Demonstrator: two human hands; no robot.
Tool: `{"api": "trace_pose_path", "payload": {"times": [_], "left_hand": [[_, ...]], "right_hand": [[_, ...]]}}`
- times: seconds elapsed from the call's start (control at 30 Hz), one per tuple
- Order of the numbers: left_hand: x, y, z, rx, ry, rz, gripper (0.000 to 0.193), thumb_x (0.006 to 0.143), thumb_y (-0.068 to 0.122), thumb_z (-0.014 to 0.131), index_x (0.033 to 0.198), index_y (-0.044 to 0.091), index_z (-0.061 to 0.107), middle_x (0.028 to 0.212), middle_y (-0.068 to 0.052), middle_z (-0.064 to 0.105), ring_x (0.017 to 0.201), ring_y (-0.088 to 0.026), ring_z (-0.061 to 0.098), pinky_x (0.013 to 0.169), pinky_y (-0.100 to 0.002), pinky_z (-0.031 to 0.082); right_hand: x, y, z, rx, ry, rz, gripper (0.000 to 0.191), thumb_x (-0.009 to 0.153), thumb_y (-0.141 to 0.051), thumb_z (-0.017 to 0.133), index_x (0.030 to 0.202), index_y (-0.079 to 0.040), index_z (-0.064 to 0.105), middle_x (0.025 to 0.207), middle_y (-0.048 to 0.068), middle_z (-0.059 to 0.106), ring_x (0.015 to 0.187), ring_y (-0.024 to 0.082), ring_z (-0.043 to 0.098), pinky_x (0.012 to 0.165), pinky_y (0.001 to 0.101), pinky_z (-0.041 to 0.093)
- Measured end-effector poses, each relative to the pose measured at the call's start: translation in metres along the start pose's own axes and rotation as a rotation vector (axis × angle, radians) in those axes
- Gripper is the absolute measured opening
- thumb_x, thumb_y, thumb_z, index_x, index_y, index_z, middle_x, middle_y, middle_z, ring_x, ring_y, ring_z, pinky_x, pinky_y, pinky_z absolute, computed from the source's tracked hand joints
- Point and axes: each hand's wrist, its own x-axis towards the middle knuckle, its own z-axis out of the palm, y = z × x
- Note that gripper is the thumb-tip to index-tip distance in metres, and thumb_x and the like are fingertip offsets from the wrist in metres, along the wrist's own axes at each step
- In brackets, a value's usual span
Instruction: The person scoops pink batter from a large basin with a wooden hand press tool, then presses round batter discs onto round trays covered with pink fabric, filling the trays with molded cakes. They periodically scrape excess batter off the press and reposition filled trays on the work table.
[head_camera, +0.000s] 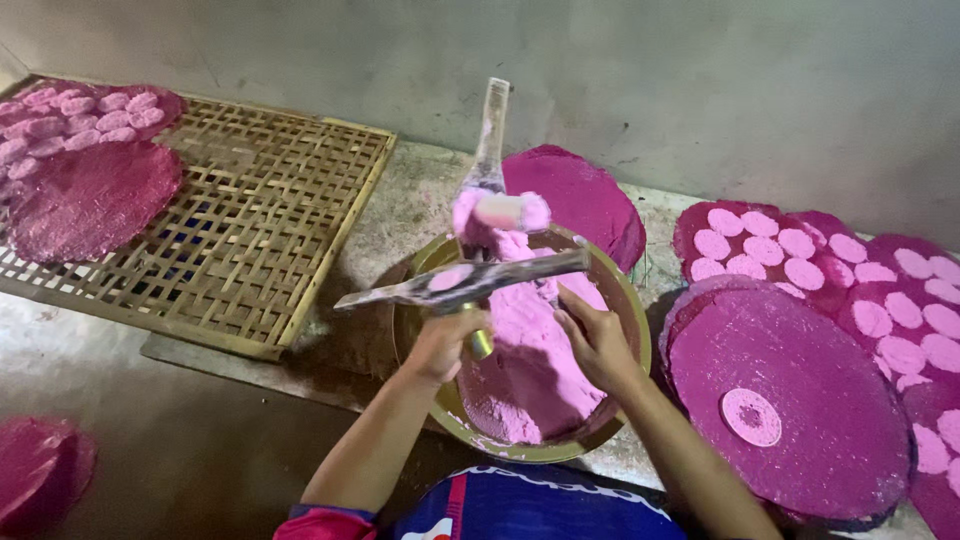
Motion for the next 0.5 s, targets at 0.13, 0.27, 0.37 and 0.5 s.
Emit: {"api": "trace_pose_path", "payload": {"times": [0.13, 0.27, 0.37, 0.5], "left_hand": [[0.011, -0.016, 0.021, 0.171, 0.043, -0.173, 0.023, 0.095, 0.024, 0.065, 0.101, 0.002, 0.069, 0.096, -0.01, 0.066, 0.091, -0.02, 0.063, 0.079, -0.032, 0.053], [0.011, -0.017, 0.055, 0.219, 0.142, -0.039, 0.025, 0.08, 0.013, 0.074, 0.102, 0.006, 0.063, 0.092, -0.01, 0.065, 0.083, -0.022, 0.063, 0.069, -0.038, 0.054], [0.006, -0.008, 0.068, 0.171, 0.106, 0.002, 0.031, 0.079, 0.01, 0.075, 0.105, 0.0, 0.062, 0.087, -0.015, 0.063, 0.074, -0.028, 0.06, 0.062, -0.042, 0.049], [0.006, 0.009, 0.054, 0.366, 0.178, -0.174, 0.034, 0.081, 0.012, 0.074, 0.111, 0.003, 0.062, 0.092, -0.011, 0.067, 0.083, -0.024, 0.065, 0.078, -0.039, 0.054]], "right_hand": [[-0.013, 0.01, 0.03, 0.022, 0.141, 0.107, 0.041, 0.097, -0.008, 0.064, 0.137, -0.002, 0.06, 0.074, 0.018, 0.064, 0.06, 0.015, 0.056, 0.059, 0.0317, 0.048], [-0.015, 0.018, 0.047, 0.026, 0.268, 0.071, 0.018, 0.1, -0.005, 0.064, 0.117, 0.0, 0.065, 0.071, 0.016, 0.062, 0.059, 0.013, 0.053, 0.057, 0.0319, 0.046], [-0.013, 0.018, 0.046, 0.102, 0.259, 0.08, 0.011, 0.099, -0.001, 0.06, 0.108, 0.002, 0.066, 0.069, 0.015, 0.058, 0.062, 0.015, 0.05, 0.057, 0.0336, 0.045], [-0.013, 0.019, 0.039, 0.053, 0.115, 0.304, 0.015, 0.1, -0.007, 0.064, 0.11, 0.001, 0.07, 0.062, 0.017, 0.058, 0.055, 0.017, 0.049, 0.054, 0.0363, 0.043]]}}
